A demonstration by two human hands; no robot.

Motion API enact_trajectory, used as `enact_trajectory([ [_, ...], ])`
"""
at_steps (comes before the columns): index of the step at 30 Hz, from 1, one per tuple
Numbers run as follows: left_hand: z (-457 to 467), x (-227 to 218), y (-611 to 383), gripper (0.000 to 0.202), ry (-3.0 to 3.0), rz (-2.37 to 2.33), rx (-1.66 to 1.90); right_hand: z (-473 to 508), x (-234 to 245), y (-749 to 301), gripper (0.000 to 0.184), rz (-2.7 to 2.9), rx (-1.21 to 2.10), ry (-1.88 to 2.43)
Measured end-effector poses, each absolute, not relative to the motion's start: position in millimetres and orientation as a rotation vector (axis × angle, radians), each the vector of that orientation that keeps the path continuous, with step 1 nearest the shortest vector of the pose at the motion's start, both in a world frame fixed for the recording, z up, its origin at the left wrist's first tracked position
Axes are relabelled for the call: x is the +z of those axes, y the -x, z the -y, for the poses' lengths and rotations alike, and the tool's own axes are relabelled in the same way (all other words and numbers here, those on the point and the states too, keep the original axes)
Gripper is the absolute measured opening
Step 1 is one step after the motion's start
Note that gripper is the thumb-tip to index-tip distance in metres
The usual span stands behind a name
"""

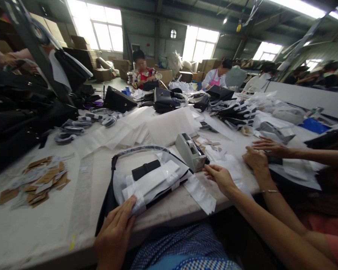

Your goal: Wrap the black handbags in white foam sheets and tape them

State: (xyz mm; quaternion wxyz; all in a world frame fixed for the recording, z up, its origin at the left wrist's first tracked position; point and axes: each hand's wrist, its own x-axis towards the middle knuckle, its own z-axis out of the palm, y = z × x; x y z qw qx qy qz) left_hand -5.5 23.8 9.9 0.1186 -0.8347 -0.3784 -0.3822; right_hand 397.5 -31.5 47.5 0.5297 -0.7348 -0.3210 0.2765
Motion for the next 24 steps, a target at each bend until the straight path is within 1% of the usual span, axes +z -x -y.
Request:
enact_trajectory([
  [5, -24, 7, 6, 0.044, 2.453, 1.116, -1.111, 28, 51, -407, 0.038, 0.909, 0.543, 1.871],
  [8, -25, 4, 7, 0.043, 2.46, 1.119, -1.115, 42, 59, -413, 0.028, 1.021, 0.489, 1.966],
  [9, -24, 4, 7, 0.042, 2.458, 1.12, -1.121, 48, 62, -415, 0.023, 1.112, 0.426, 1.997],
  [11, -24, 4, 7, 0.04, 2.45, 1.125, -1.133, 61, 72, -418, 0.015, 1.427, 0.18, 2.035],
  [12, -24, 4, 6, 0.039, 2.449, 1.131, -1.135, 66, 78, -418, 0.015, 1.633, 0.019, 2.022],
  [14, -22, 5, 6, 0.037, 2.45, 1.165, -1.12, 71, 93, -415, 0.019, 2.037, -0.278, 1.9],
  [16, -20, 6, 6, 0.036, 2.456, 1.234, -1.091, 69, 110, -404, 0.022, 2.316, -0.41, 1.71],
  [19, -16, 8, 5, 0.036, 2.472, 1.349, -1.071, 52, 134, -375, 0.023, 2.558, -0.427, 1.428],
  [22, -14, 10, 3, 0.038, 2.525, 1.416, -1.08, 23, 150, -334, 0.02, 2.711, -0.318, 1.188],
  [24, -13, 12, 2, 0.042, 2.554, 1.453, -1.089, 0, 156, -305, 0.021, 2.806, -0.212, 1.039],
])
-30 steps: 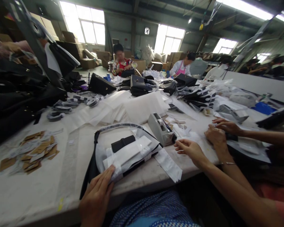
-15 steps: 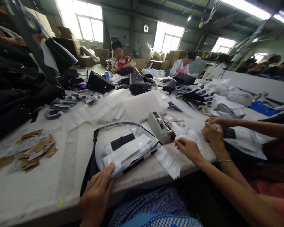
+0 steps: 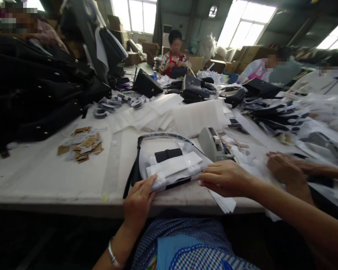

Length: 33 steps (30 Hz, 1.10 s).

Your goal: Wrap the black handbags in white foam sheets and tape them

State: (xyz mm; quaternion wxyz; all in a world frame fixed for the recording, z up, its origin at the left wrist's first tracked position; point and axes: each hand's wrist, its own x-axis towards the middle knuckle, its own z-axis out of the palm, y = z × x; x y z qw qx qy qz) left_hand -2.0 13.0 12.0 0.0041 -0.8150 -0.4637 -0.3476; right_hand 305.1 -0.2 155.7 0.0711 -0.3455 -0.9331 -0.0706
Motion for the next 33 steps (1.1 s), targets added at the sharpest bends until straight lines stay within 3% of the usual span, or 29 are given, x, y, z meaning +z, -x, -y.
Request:
enact_trajectory([
  [7, -12, 10, -2, 0.051, 2.566, 1.56, -1.17, -82, 156, -221, 0.023, 3.121, 0.159, 0.709],
  [14, -10, 2, -6, 0.059, 2.542, 1.619, -1.242, -135, 138, -177, 0.016, 3.421, 0.365, 0.769],
  [22, -12, 7, -8, 0.034, 2.468, 1.38, -1.306, -153, 139, -134, 0.016, 3.712, 0.198, 0.659],
  [33, -11, 2, -8, 0.048, 2.458, 1.318, -1.277, -180, 124, -137, 0.025, 3.624, 0.352, 0.601],
])
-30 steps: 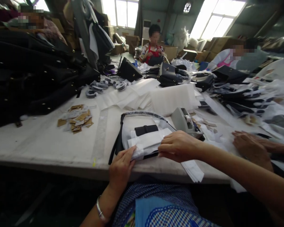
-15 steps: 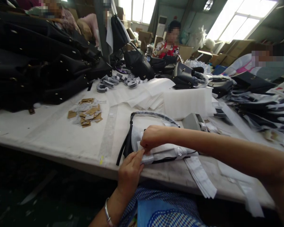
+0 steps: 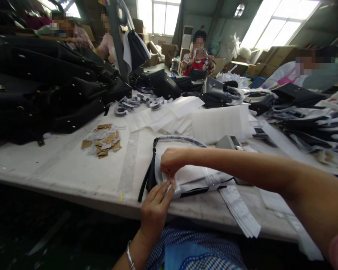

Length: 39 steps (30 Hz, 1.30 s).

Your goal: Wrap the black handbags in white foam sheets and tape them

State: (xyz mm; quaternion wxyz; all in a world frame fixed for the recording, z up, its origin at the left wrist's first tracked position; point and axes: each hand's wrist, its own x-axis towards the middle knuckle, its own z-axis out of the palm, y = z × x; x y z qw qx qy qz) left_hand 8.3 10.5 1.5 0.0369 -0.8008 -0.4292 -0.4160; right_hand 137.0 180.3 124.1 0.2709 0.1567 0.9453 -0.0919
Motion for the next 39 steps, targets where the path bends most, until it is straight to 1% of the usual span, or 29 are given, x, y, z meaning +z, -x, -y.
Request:
enact_trajectory([
  [4, -11, -1, -8, 0.048, 2.447, 1.31, -1.245, -186, 120, -145, 0.031, -2.592, -0.253, -0.532],
  [10, -12, 0, -5, 0.047, 2.493, 1.284, -1.181, -200, 114, -159, 0.037, -2.67, -0.406, -0.733],
  [12, -12, 2, -5, 0.047, 2.487, 1.269, -1.184, -211, 115, -165, 0.036, -2.683, -0.412, -0.891],
  [16, -12, 3, -6, 0.044, 2.466, 1.225, -1.194, -222, 117, -181, 0.029, -2.746, -0.334, -1.2],
  [17, -12, 3, -5, 0.043, 2.459, 1.217, -1.193, -219, 116, -185, 0.03, -2.763, -0.329, -1.261],
  [18, -13, 3, -5, 0.043, 2.45, 1.212, -1.19, -214, 112, -189, 0.036, -2.782, -0.332, -1.306],
  [19, -13, 3, -5, 0.043, 2.439, 1.206, -1.189, -206, 108, -192, 0.045, -2.797, -0.365, -1.33],
  [22, -13, 2, -5, 0.044, 2.406, 1.184, -1.194, -179, 88, -199, 0.085, -2.761, -0.602, -1.387],
  [23, -13, 1, -6, 0.045, 2.399, 1.178, -1.197, -171, 81, -200, 0.093, -2.724, -0.685, -1.429],
  [24, -13, 1, -6, 0.046, 2.397, 1.175, -1.195, -165, 75, -201, 0.095, -2.687, -0.75, -1.48],
  [25, -14, 0, -6, 0.047, 2.398, 1.174, -1.192, -162, 70, -200, 0.092, -2.658, -0.789, -1.535],
  [27, -14, -2, -7, 0.049, 2.397, 1.186, -1.19, -159, 63, -198, 0.08, -2.644, -0.808, -1.623],
  [31, -12, -5, -9, 0.054, 2.393, 1.18, -1.197, -160, 61, -190, 0.046, -2.681, -0.774, -1.823],
  [33, -8, -2, -8, 0.056, 2.443, 1.2, -1.189, -157, 65, -190, 0.041, -2.73, -0.719, -1.912],
  [35, -3, 6, -1, 0.054, 2.572, 1.246, -1.203, -149, 72, -198, 0.034, -2.806, -0.643, -1.97],
  [37, -3, 16, 10, 0.045, 2.719, 1.344, -1.299, -139, 82, -218, 0.031, -2.874, -0.54, -2.043],
  [39, -13, 25, 24, 0.033, 2.699, 1.573, -1.52, -128, 91, -248, 0.037, -2.851, -0.424, -2.188],
])
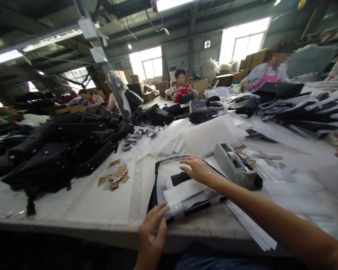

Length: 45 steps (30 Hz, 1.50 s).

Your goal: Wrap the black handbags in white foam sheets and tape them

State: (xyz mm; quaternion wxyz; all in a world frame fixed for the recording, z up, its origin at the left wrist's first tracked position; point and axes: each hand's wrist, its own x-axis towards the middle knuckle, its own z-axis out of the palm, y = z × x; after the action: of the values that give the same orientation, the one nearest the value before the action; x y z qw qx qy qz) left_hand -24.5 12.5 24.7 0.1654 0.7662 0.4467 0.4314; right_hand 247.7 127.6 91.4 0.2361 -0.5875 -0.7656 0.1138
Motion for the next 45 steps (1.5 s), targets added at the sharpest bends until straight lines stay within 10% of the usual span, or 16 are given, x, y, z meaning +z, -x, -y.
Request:
enact_trajectory([
  [6, -80, 21, 35, 0.036, -1.44, -1.504, 1.238, -103, 85, -325, 0.064, 1.803, 0.453, 2.114],
  [15, -86, 58, 12, 0.046, -1.431, -1.418, 1.492, -107, 106, -333, 0.071, 1.597, 0.343, 1.681],
  [26, -71, 100, 12, 0.055, -1.41, -1.238, 1.495, -108, 109, -305, 0.052, 1.493, 0.114, 1.497],
  [35, -110, 192, 3, 0.054, -1.363, -0.944, 1.24, -94, 163, -193, 0.051, 1.373, 1.089, 0.96],
  [45, -134, 235, 13, 0.039, -1.855, -1.017, 1.027, -81, 182, -152, 0.034, 1.481, 1.132, 0.861],
])
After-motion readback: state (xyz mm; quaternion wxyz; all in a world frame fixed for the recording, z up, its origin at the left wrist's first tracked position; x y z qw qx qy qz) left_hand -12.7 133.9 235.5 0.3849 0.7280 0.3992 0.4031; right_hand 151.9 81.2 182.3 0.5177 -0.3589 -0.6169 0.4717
